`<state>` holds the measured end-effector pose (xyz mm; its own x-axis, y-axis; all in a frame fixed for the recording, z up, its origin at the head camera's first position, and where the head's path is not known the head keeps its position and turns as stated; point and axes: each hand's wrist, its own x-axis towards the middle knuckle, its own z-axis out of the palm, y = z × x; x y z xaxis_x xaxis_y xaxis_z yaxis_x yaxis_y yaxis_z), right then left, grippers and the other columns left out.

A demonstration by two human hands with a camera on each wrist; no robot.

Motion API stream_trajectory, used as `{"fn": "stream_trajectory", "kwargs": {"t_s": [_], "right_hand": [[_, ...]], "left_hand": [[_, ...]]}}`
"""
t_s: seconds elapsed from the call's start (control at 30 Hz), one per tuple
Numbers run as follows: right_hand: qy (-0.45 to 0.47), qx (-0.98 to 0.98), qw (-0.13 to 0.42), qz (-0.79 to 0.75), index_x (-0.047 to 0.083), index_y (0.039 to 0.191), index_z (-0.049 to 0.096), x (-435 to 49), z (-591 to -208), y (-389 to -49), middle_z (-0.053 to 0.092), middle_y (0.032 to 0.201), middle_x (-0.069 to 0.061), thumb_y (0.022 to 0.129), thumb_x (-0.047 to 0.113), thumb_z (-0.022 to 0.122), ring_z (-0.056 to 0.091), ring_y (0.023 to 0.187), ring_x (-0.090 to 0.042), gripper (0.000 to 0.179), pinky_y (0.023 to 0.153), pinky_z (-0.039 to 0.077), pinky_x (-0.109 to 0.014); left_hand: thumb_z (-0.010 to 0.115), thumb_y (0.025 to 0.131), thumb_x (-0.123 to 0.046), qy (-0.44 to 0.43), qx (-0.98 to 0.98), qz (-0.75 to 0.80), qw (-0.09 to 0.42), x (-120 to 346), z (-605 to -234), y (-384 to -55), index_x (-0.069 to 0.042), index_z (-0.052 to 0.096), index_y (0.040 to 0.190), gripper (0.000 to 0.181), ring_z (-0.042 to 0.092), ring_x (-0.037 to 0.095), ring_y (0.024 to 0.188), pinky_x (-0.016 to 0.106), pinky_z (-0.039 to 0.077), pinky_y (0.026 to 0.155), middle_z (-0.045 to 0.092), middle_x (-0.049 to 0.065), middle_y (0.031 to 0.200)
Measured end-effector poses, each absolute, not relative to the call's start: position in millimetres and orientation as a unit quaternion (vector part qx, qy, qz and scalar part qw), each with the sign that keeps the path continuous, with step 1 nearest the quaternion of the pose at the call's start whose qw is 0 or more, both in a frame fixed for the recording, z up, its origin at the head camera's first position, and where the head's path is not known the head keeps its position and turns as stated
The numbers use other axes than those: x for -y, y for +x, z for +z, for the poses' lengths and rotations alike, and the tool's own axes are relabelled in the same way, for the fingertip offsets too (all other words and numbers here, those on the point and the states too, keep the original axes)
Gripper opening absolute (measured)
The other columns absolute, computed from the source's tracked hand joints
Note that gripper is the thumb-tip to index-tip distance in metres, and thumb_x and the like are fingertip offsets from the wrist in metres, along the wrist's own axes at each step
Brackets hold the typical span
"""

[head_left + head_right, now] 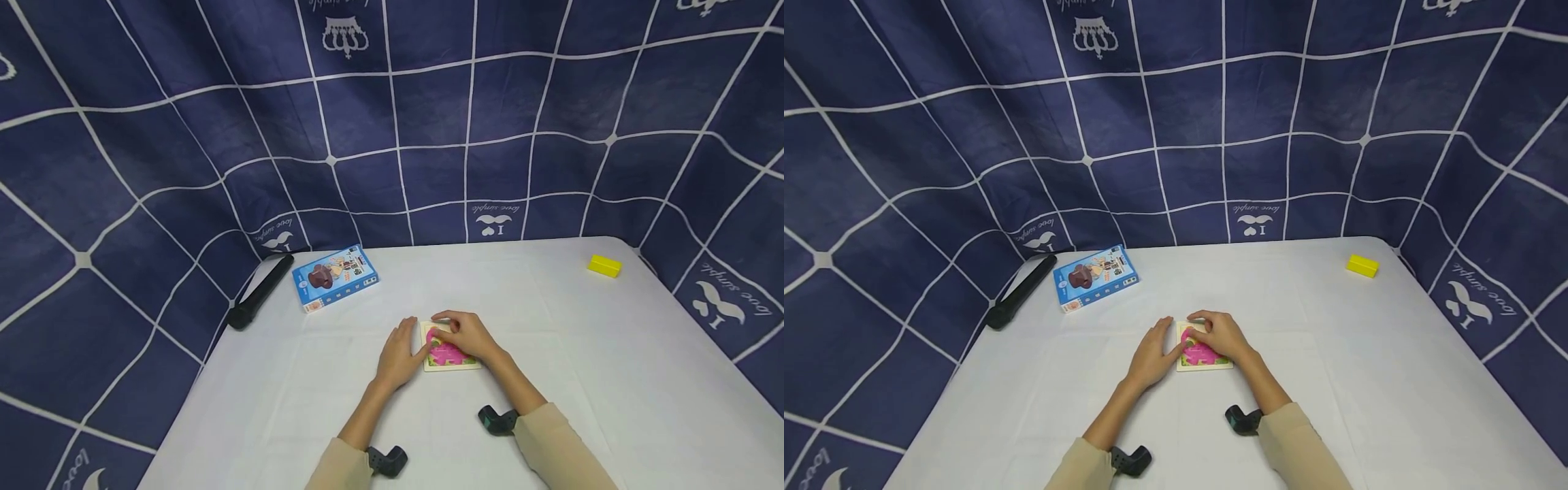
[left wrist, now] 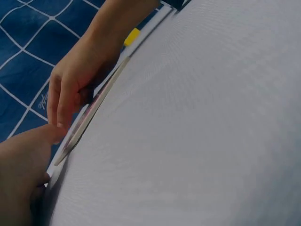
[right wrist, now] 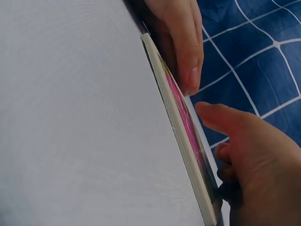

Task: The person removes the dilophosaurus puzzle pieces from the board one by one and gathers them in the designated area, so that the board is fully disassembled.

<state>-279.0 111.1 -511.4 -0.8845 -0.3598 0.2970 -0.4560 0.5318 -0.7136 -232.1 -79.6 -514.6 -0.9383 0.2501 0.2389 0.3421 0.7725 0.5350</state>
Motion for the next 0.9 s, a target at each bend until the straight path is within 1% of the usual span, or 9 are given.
{"fn": "stream_trajectory", "kwargs": {"t_s": [0.17,0.27,0.6,0.9], "right_hand": [[0.238,0.879,0.059,0.409,0.014,0.101,0.07,-110.8,-511.8,-278.9,0.037,0.05,0.009,0.08,0.03,0.073,0.03,0.044,-0.003,0.027,0.041,0.028,-0.022],[0.242,0.882,0.057,0.401,0.013,0.101,0.071,-110.1,-512.5,-278.8,0.038,0.051,0.009,0.08,0.03,0.072,0.031,0.044,-0.003,0.027,0.042,0.029,-0.022],[0.246,0.88,0.057,0.403,0.014,0.098,0.071,-111.7,-514.5,-279.4,0.039,0.051,0.009,0.08,0.029,0.072,0.032,0.045,-0.003,0.023,0.042,0.03,-0.021],[0.247,0.882,0.058,0.397,0.014,0.096,0.071,-112.9,-517.1,-280.6,0.041,0.052,0.01,0.08,0.03,0.072,0.035,0.046,-0.004,0.022,0.044,0.031,-0.021]], "left_hand": [[0.047,0.092,-0.046,-0.179,0.952,-0.242,0.06,81.2,-513.5,-230.1,0.001,0.033,0.141,0.069,0.023,0.025,0.136,0.036,0.016,0.111,0.032,0.012,0.146],[0.044,0.093,-0.047,-0.186,0.955,-0.221,0.062,82.4,-513.9,-228.7,0.0,0.033,0.141,0.069,0.022,0.024,0.137,0.037,0.015,0.112,0.03,0.011,0.148],[0.043,0.093,-0.049,-0.178,0.959,-0.205,0.079,80.2,-519.7,-230.3,-0.003,0.035,0.141,0.067,0.022,0.021,0.137,0.034,0.015,0.112,0.03,0.008,0.148],[0.043,0.093,-0.05,-0.176,0.962,-0.195,0.079,79.8,-521.4,-230.2,-0.003,0.035,0.141,0.068,0.023,0.022,0.137,0.034,0.015,0.112,0.03,0.008,0.148]]}}
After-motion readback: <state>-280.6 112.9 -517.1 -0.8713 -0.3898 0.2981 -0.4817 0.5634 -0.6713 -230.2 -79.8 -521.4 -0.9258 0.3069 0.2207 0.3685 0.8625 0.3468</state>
